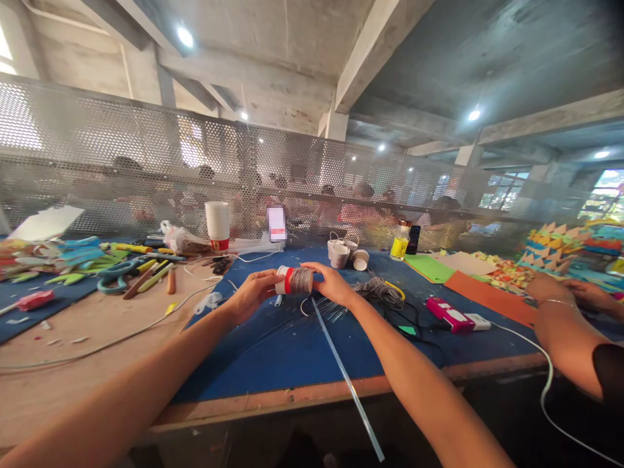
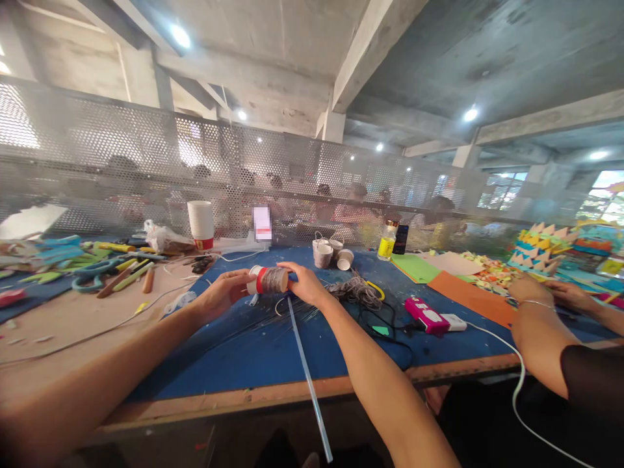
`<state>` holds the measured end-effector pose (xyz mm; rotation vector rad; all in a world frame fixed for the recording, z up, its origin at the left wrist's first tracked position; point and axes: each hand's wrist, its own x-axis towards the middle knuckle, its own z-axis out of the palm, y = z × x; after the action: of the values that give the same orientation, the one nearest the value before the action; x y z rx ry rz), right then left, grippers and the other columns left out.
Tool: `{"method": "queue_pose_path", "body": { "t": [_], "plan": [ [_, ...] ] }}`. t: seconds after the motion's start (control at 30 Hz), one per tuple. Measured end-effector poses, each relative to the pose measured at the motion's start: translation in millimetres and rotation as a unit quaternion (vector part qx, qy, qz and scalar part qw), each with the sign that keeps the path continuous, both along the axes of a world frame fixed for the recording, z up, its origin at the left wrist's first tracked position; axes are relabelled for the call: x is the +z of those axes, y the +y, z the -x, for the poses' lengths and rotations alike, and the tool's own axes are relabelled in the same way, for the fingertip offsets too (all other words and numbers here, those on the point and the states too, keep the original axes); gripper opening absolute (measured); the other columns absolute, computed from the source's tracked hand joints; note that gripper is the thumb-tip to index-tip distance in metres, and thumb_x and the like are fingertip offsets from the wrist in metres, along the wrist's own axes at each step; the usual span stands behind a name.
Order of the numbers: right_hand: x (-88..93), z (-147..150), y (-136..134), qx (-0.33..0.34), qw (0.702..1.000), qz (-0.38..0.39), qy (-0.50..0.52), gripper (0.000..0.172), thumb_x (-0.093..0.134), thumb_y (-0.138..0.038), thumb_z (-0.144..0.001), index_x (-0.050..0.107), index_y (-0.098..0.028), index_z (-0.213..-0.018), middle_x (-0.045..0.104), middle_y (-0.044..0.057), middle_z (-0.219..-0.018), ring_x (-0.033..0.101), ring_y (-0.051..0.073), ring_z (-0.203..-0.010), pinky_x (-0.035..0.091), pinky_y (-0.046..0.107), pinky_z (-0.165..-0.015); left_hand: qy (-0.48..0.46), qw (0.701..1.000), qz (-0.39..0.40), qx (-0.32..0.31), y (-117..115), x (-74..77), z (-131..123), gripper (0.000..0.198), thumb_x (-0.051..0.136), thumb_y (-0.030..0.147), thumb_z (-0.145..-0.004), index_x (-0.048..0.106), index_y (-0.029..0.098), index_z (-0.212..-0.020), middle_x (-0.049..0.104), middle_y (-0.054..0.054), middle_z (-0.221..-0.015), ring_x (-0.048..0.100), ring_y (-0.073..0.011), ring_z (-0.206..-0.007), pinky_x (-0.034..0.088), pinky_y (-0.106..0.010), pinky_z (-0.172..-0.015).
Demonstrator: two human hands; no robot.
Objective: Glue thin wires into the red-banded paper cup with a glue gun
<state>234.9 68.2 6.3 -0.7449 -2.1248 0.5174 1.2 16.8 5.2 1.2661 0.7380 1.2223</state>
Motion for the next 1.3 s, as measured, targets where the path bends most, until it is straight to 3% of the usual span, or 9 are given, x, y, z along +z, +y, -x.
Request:
{"method": "queue_pose_path", "body": {
  "t": [0.13,0.3,0.4,0.5,0.6,0.7,1.0,1.13,1.3],
  "plan": [
    [0.9,-1,0,-0.041,0.998,0.037,-0.003,0.019,0.062,-0.020,-0.080,0.072,-0.017,-0.095,0.073,0.005,-0.091,0.067,0.019,-0.087,0.050,0.033,-0.087,0.003,1.000,0.003,0.015,-2,2.3,0,0.016,0.075,0.029,-0.072,0.074,0.015,-0.078,0.070,-0.006,-0.081,0.062,-0.0171,-0.072,0.049,-0.029,-0.074],
    [10.4,-1,-3,-0.093,0.994,0.025,0.054,0.016,0.059,-0.025,-0.082,0.070,-0.017,-0.089,0.072,0.003,-0.087,0.065,0.016,-0.083,0.050,0.031,-0.086,0.023,0.999,-0.010,0.045,1,0.2,-1,0.021,0.076,0.032,-0.070,0.075,0.015,-0.081,0.072,-0.007,-0.083,0.063,-0.0189,-0.074,0.049,-0.031,-0.074],
    [17.6,-3,-10,-0.031,0.990,0.086,0.104,0.018,0.059,-0.027,-0.083,0.070,-0.017,-0.093,0.071,0.003,-0.087,0.066,0.016,-0.085,0.051,0.031,-0.087,0.033,0.997,-0.028,0.060,4,-3.8,0,0.025,0.077,0.037,-0.070,0.075,0.015,-0.082,0.072,-0.008,-0.084,0.065,-0.0210,-0.079,0.048,-0.032,-0.079],
    [24.0,-8,-17,0.066,0.963,0.227,0.129,0.024,0.065,-0.032,-0.080,0.070,-0.016,-0.098,0.072,0.003,-0.088,0.068,0.015,-0.084,0.052,0.033,-0.089,0.036,0.996,-0.033,0.079,6,-6.5,0,0.029,0.078,0.040,-0.068,0.075,0.015,-0.083,0.073,-0.009,-0.087,0.066,-0.0226,-0.084,0.048,-0.034,-0.082],
    [26.8,-15,-19,0.148,0.928,0.325,0.105,0.029,0.073,-0.033,-0.076,0.071,-0.015,-0.099,0.072,0.004,-0.092,0.068,0.014,-0.084,0.053,0.034,-0.091,0.030,0.994,-0.043,0.100,7,-5.9,1,0.030,0.078,0.039,-0.069,0.076,0.015,-0.086,0.074,-0.009,-0.091,0.065,-0.0217,-0.085,0.047,-0.033,-0.083],
    [25.5,-18,-18,0.168,0.912,0.369,0.060,0.035,0.078,-0.035,-0.071,0.072,-0.014,-0.098,0.073,0.005,-0.094,0.069,0.015,-0.086,0.054,0.033,-0.091,0.013,0.992,-0.057,0.108,6,-3.5,0,0.029,0.078,0.039,-0.068,0.076,0.016,-0.085,0.074,-0.008,-0.090,0.065,-0.0211,-0.084,0.047,-0.032,-0.083],
    [23.4,-4,-26,0.186,0.904,0.384,0.014,0.041,0.083,-0.038,-0.065,0.073,-0.014,-0.097,0.074,0.006,-0.097,0.071,0.016,-0.087,0.055,0.032,-0.089,-0.028,0.990,-0.080,0.111,4,1.2,-3,0.033,0.080,0.040,-0.065,0.076,0.015,-0.085,0.075,-0.009,-0.091,0.066,-0.0230,-0.086,0.048,-0.033,-0.084],
    [29.1,0,-34,0.195,0.902,0.385,0.020,0.048,0.076,-0.049,-0.073,0.071,-0.015,-0.107,0.074,0.010,-0.104,0.071,0.019,-0.096,0.053,0.034,-0.093,-0.040,0.990,-0.079,0.111,4,2.6,-4,0.032,0.081,0.040,-0.065,0.076,0.014,-0.083,0.074,-0.009,-0.088,0.066,-0.0215,-0.084,0.048,-0.033,-0.084],
    [22.0,7,-29,0.119,0.940,0.318,0.034,0.045,0.065,-0.055,-0.082,0.071,-0.011,-0.090,0.074,0.011,-0.093,0.071,0.020,-0.087,0.056,0.031,-0.081,-0.056,0.989,-0.081,0.112,6,2.5,-1,0.033,0.081,0.040,-0.066,0.076,0.014,-0.085,0.074,-0.009,-0.089,0.066,-0.0213,-0.083,0.048,-0.034,-0.085]
  ]
}}
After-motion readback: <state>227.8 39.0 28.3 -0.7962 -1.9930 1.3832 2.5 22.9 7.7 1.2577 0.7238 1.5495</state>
